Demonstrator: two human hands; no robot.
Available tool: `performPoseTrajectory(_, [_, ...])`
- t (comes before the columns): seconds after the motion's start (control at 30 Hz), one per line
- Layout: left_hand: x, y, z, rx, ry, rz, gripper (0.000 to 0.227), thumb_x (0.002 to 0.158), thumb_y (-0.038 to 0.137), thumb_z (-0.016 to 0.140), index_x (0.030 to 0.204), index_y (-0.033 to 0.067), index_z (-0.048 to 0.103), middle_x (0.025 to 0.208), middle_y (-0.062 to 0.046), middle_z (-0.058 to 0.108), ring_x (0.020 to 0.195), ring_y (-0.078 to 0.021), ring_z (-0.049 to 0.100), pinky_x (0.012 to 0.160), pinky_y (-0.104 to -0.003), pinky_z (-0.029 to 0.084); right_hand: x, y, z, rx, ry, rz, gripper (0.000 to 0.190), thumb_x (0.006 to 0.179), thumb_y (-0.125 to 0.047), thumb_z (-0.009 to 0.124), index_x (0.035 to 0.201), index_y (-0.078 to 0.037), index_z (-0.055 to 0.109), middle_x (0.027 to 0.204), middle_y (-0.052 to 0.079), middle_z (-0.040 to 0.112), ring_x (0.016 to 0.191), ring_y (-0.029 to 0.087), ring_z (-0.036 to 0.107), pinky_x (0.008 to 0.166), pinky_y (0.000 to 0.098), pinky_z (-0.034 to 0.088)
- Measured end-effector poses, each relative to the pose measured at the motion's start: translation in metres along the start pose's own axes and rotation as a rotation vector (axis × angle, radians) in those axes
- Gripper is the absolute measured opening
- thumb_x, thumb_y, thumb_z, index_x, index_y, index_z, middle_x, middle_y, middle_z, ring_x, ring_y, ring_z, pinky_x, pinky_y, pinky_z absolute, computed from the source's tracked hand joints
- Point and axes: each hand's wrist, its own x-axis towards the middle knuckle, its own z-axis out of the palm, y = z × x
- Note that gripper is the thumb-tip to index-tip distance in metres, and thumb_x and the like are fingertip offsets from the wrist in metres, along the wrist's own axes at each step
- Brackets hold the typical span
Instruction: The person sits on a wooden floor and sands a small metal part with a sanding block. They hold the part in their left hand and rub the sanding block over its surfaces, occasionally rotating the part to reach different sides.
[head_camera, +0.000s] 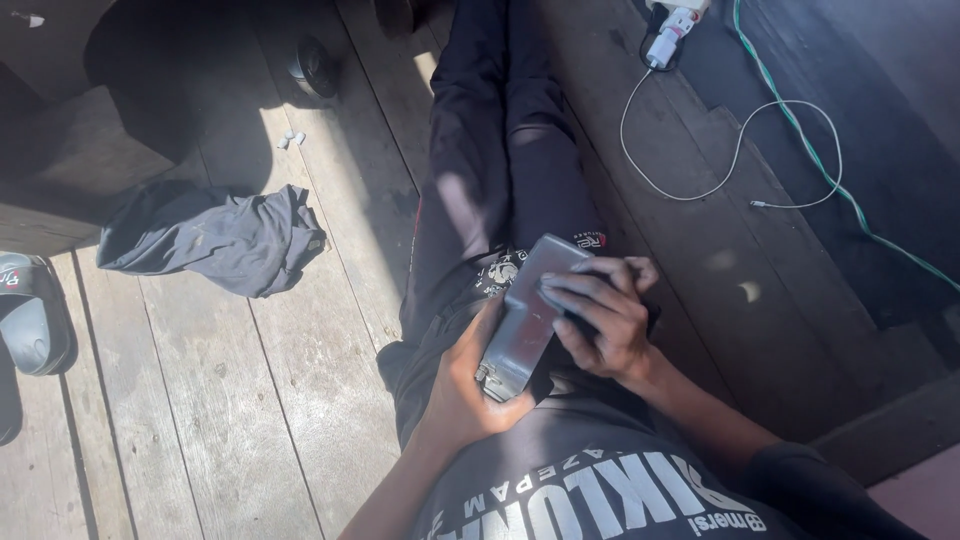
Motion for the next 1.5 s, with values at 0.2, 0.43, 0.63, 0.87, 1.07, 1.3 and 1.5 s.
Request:
performPoseTrajectory(0.2, [-0.001, -0.001, 0.004, -0.005, -0.021, -0.045, 0.08, 0.059, 0.005, 0.065, 0.135, -0.0123, 0.052, 0.116, -0.032, 0.068, 0.099, -0.0489, 0.072, 0.075, -0.053, 0.065, -0.006, 0.021, -0.007, 0.0, -0.008, 0.028, 0.041, 0.103, -0.038, 0.053, 0.102, -0.009, 0.082, 0.105, 0.005, 0.078, 0.103, 0.03, 0.065, 0.096, 0.0369, 0.05])
performPoseTrajectory(0.43, [-0.002, -0.001, 0.007, 0.023, -0.012, -0.052, 0.079, 0.058, 0.009, 0.067, 0.134, -0.0116, 0.054, 0.116, -0.032, 0.069, 0.1, -0.0471, 0.073, 0.075, -0.052, 0.065, -0.007, -0.009, -0.006, 0.148, -0.008, 0.025, 0.042, 0.094, -0.049, 0.058, 0.094, -0.016, 0.084, 0.096, 0.001, 0.079, 0.096, 0.028, 0.066, 0.094, 0.0356, 0.052])
performPoseTrajectory(0.63, [-0.008, -0.007, 0.007, 0.01, -0.007, -0.046, 0.081, 0.06, 0.008, 0.068, 0.138, -0.0106, 0.052, 0.12, -0.031, 0.067, 0.102, -0.0471, 0.072, 0.078, -0.05, 0.064, -0.005, 0.035, -0.002, -0.019, 0.03, 0.045, 0.054, 0.102, -0.054, 0.049, 0.096, -0.012, 0.082, 0.097, 0.006, 0.076, 0.101, 0.032, 0.063, 0.097, 0.0366, 0.049])
performPoseTrajectory(0.87, [-0.005, -0.003, 0.009, 0.012, -0.014, -0.032, 0.08, 0.06, 0.007, 0.068, 0.136, -0.0119, 0.052, 0.12, -0.032, 0.067, 0.103, -0.0474, 0.072, 0.079, -0.051, 0.064, -0.016, 0.018, 0.006, 0.19, 0.043, 0.047, 0.049, 0.099, -0.052, 0.051, 0.093, -0.016, 0.085, 0.093, 0.001, 0.078, 0.097, 0.029, 0.067, 0.099, 0.0352, 0.047])
performPoseTrajectory(1.07, [-0.005, -0.002, 0.012, -0.017, -0.014, -0.111, 0.081, 0.061, 0.015, 0.072, 0.136, -0.0088, 0.053, 0.122, -0.033, 0.066, 0.109, -0.0503, 0.068, 0.085, -0.057, 0.06, -0.005, 0.005, 0.002, 0.109, 0.023, 0.103, 0.055, 0.1, -0.059, 0.047, 0.09, -0.016, 0.08, 0.095, 0.001, 0.079, 0.097, 0.025, 0.074, 0.1, 0.0333, 0.04])
performPoseTrajectory(1.3, [-0.008, -0.005, 0.018, -0.004, -0.048, -0.179, 0.085, 0.065, 0.027, 0.078, 0.138, -0.0084, 0.054, 0.129, -0.033, 0.063, 0.114, -0.0535, 0.065, 0.09, -0.063, 0.057, -0.021, 0.035, 0.006, 0.041, 0.064, 0.107, 0.047, 0.103, -0.046, 0.05, 0.09, -0.013, 0.082, 0.088, 0.003, 0.076, 0.099, 0.032, 0.066, 0.098, 0.0387, 0.036])
performPoseTrajectory(1.5, [-0.008, 0.002, 0.022, 0.06, -0.19, -0.267, 0.102, 0.063, 0.036, 0.078, 0.15, -0.0045, 0.044, 0.142, -0.033, 0.055, 0.121, -0.0537, 0.062, 0.092, -0.067, 0.054, -0.037, 0.005, -0.005, 0.156, -0.023, 0.119, 0.059, 0.098, -0.063, 0.043, 0.096, -0.019, 0.082, 0.097, -0.002, 0.078, 0.103, 0.027, 0.066, 0.103, 0.0439, 0.024])
